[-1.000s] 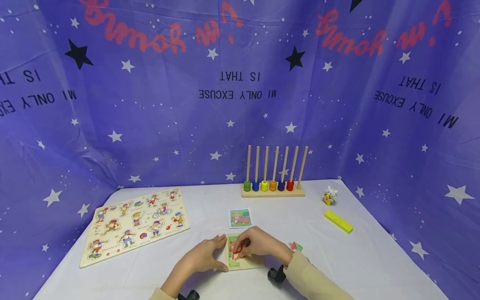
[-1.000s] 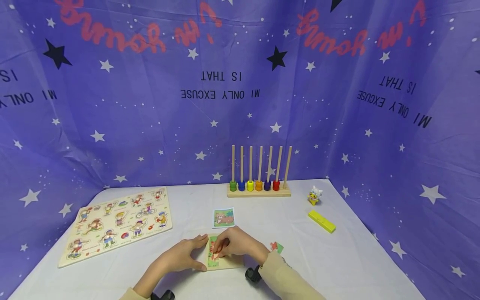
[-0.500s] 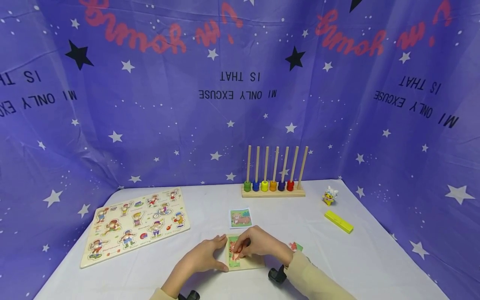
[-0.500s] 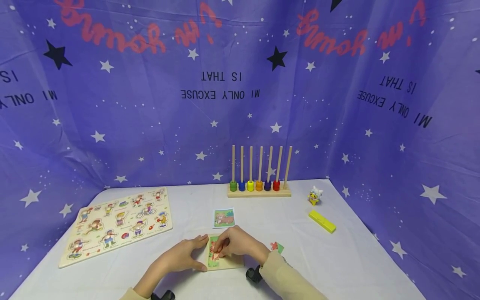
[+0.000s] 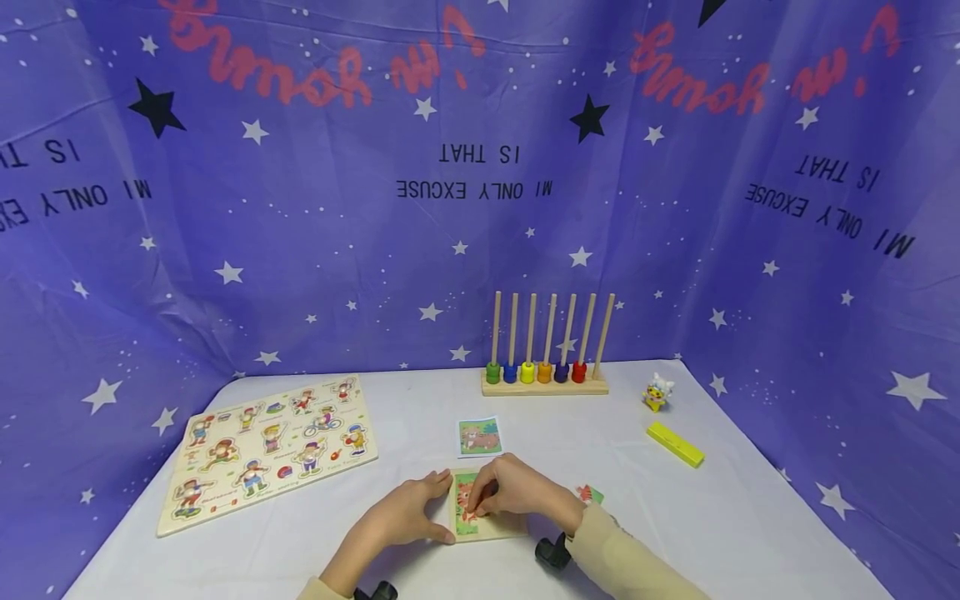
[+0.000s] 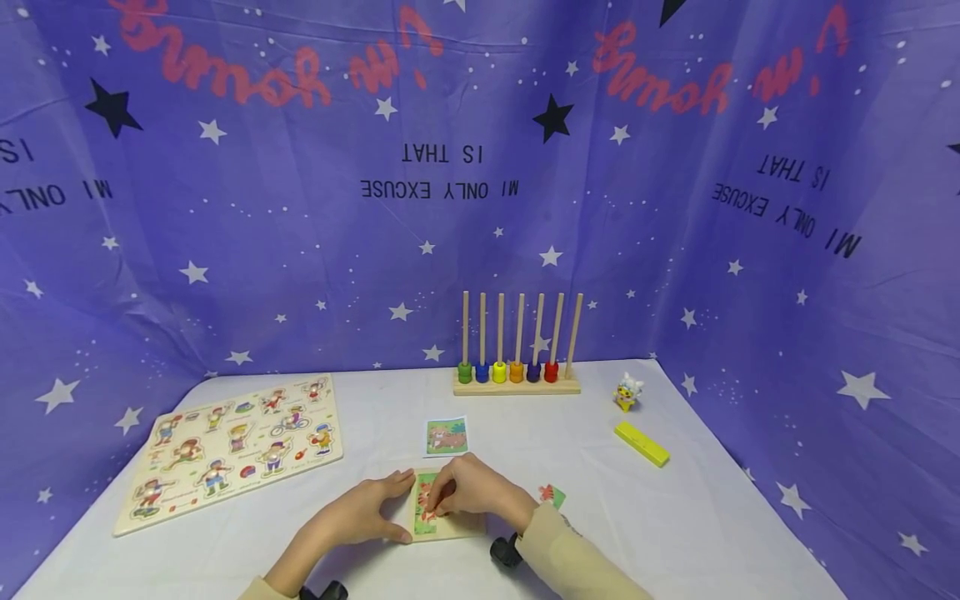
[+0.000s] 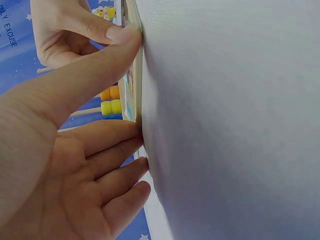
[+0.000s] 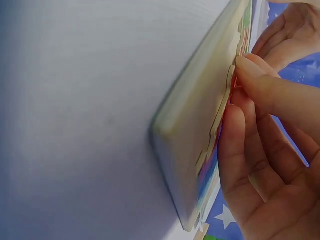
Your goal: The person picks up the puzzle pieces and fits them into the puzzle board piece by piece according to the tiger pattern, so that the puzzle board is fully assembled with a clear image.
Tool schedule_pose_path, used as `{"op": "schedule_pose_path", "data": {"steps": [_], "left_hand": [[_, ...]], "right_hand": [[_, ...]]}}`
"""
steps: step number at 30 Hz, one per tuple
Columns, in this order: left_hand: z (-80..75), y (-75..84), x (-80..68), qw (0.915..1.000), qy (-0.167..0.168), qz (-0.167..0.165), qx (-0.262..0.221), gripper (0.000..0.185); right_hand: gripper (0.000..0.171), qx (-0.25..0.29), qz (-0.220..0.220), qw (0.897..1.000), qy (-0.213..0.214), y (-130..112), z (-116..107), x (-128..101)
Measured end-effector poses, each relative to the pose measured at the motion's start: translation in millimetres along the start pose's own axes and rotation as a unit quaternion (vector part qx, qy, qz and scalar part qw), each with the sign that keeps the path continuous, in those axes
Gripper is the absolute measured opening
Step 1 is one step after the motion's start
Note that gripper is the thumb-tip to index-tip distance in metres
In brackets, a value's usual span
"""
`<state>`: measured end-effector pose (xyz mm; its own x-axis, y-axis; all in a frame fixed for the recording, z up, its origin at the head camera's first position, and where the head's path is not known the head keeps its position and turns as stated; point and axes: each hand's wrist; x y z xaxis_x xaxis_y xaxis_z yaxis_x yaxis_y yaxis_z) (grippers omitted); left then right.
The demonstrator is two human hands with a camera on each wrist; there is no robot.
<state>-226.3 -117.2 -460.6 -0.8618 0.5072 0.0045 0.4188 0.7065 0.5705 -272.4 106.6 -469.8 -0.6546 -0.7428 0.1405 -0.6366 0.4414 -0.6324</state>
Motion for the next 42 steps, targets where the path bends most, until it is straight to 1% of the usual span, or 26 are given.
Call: {"op": "schedule_pose_path", "data": {"steps": [5, 10, 15, 18, 22, 25, 29, 35, 42], "left_hand": [[-0.3, -0.1, -0.5, 1.0000, 0.001, -0.003, 0.002, 0.088], [1.0, -0.7, 0.0, 1.0000, 0.001, 0.001, 0.004, 0.089], [1.0, 0.0, 0.3, 1.0000, 0.001, -0.002, 0.009, 0.089], [0.3, 0.8, 0.0, 1.0000, 0.001, -0.002, 0.009, 0.089], [-0.3, 1.2, -0.7, 1.0000, 0.001, 0.001, 0.003, 0.088], [0.0, 0.8, -0.9, 1.0000, 0.000, 0.002, -0.001, 0.088], [0.8, 0.7, -1.3, 1.0000, -0.001, -0.001, -0.004, 0.088], [1.3, 0.4, -1.3, 1.0000, 0.000, -0.004, -0.003, 0.089], [1.1, 0.1, -0.9, 1.0000, 0.000, -0.002, -0.003, 0.089]], "right_hand": [[0.009, 0.006, -0.011, 1.000, -0.012, 2, -1, -2], [0.011, 0.015, -0.021, 0.999, -0.026, 2, -5, -10], [0.018, 0.022, -0.026, 0.999, -0.011, 3, -13, -21], [0.021, 0.027, -0.013, 1.000, 0.003, 5, -19, -28], [0.019, 0.034, 0.018, 0.999, 0.018, 8, -28, -38], [0.018, 0.035, 0.031, 0.999, 0.028, 11, -34, -44], [0.019, 0.030, 0.033, 0.998, 0.033, 16, -40, -54], [0.020, 0.010, 0.038, 0.999, 0.030, 24, -49, -69], [0.022, -0.023, 0.068, 0.997, 0.010, 28, -61, -87]]}}
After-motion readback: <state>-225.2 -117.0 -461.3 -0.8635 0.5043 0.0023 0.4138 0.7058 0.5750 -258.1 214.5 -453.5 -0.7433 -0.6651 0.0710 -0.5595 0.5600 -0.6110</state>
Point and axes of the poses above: each hand's wrist, its own x-axis towards the middle knuckle, its own z-axis out of the palm, y = z × x, and after that the axes turned 3 degrees about y, right-handed
